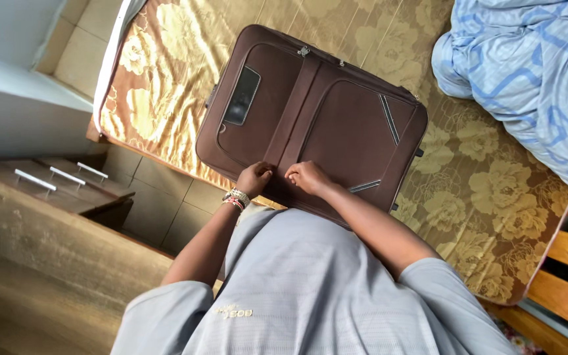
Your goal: The person unpacks a brown suitcase placed on a bed, removing pens, scissors, a hair dryer, a laptop, a laptop bag, a cloth, a red case, a flashlight, a mouse, and a laptop. They place each item on a nearby desk and then close the suitcase.
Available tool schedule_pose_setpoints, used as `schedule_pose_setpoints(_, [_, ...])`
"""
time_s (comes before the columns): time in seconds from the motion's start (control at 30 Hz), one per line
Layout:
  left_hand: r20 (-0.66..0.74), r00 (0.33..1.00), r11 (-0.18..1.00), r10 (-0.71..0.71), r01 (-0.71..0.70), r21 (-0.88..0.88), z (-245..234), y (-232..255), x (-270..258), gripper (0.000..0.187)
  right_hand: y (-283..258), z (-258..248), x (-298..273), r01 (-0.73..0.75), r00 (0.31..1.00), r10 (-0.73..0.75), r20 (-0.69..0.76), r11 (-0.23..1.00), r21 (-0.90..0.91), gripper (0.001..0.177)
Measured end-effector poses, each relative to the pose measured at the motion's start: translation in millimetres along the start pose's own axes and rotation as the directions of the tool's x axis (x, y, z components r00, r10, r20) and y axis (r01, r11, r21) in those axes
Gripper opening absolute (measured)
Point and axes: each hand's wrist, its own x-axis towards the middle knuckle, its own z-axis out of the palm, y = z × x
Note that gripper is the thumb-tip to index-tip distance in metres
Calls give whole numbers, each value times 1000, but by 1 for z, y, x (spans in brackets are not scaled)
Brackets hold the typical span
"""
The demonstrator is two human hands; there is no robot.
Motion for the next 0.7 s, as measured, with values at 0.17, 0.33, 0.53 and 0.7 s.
schedule_pose_setpoints(0.17, [188,982,997,34,-47,66,-25,11,26,28,46,11,63,42,984,43,-172,885,463,20])
schedule_pose_setpoints(0.33, [293,954,973,64,-125,194,-21,22,41,29,85,-31,129,54,917,212,-339,775,630,18])
schedule_pose_setpoints(0.53, [312,945,971,95,-157,182,-21,25,35,30,81,-113,176,-50,805,280,-523,911,410,19])
schedule_pose_setpoints(0.7, [276,960,992,46,-77,101,-39,24,22,29,100,-181,194,-99,765,496,-411,721,686,13])
